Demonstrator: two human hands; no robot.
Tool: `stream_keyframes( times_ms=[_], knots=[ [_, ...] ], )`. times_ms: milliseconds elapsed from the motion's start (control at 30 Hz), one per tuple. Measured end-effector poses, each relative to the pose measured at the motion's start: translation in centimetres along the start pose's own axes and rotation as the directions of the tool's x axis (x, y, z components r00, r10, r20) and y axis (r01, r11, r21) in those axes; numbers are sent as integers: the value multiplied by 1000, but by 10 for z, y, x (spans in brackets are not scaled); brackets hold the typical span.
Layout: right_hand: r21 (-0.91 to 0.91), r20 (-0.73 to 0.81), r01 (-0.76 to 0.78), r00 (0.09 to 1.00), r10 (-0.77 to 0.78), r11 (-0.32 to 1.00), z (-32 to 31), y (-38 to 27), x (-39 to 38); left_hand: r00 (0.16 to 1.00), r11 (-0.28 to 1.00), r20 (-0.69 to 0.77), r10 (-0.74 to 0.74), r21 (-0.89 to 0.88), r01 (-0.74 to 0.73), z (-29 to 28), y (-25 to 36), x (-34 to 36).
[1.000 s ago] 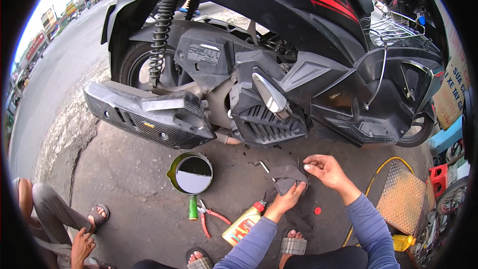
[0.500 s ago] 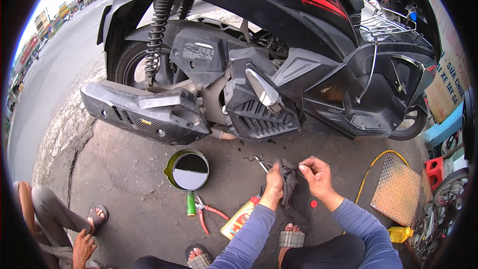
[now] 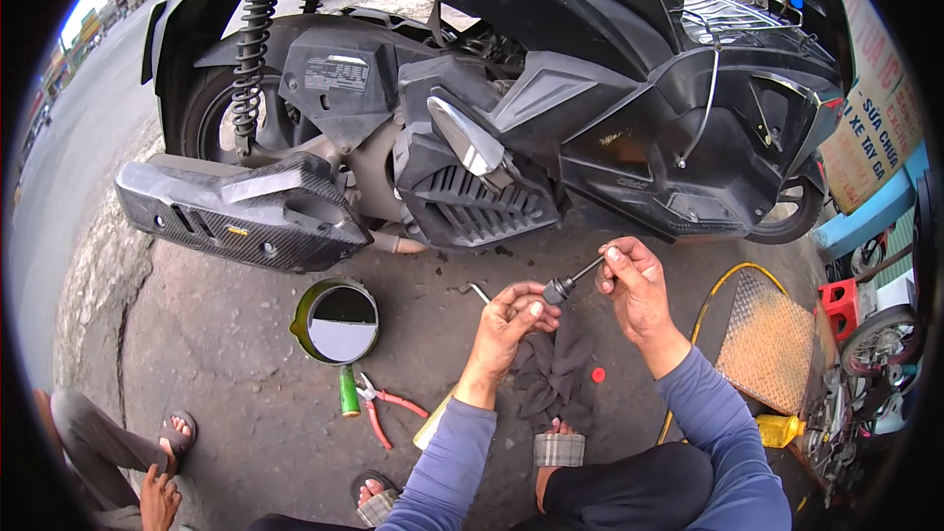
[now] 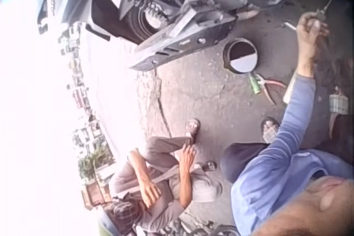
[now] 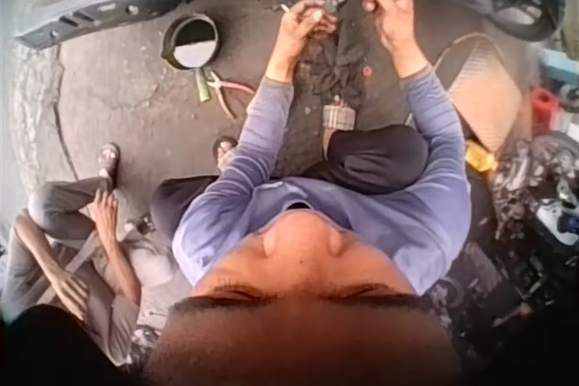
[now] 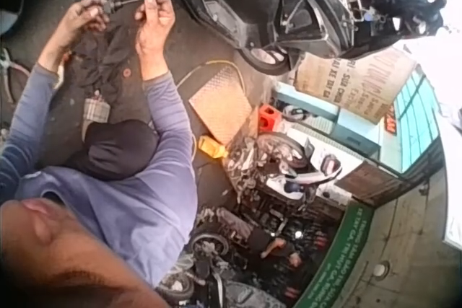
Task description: Replacing the engine oil of a motorcycle.
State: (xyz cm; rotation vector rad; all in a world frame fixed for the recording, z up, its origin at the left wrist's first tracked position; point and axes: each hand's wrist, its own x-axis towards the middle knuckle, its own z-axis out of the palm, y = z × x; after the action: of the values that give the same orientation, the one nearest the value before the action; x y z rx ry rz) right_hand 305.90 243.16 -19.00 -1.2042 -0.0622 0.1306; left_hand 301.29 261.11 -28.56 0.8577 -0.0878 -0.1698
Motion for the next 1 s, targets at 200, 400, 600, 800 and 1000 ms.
stream_keyframes(
  times_ms=[200, 400, 600, 800, 1000],
  knots=[
    [-100, 141, -25, 989, 39, 995, 9, 18, -7, 958, 988, -243, 153, 63, -142, -9, 48, -17],
    [-930, 312, 168, 830, 462, 326, -59, 82, -26, 805, 166, 92, 586, 959, -230, -44, 283, -57],
    [-950, 301, 284, 724, 621, 130, -95, 106, -40, 869, -373, 388, 309, 889, -265, -52, 339, 14],
    [-930, 304, 368, 752, 585, 10, -83, 107, -40, 950, -513, 220, 222, 855, -78, -73, 290, 65],
    [-920, 288, 387, 771, 568, -60, -91, 102, -57, 984, -553, 120, 132, 832, -28, -79, 275, 83]
  ],
)
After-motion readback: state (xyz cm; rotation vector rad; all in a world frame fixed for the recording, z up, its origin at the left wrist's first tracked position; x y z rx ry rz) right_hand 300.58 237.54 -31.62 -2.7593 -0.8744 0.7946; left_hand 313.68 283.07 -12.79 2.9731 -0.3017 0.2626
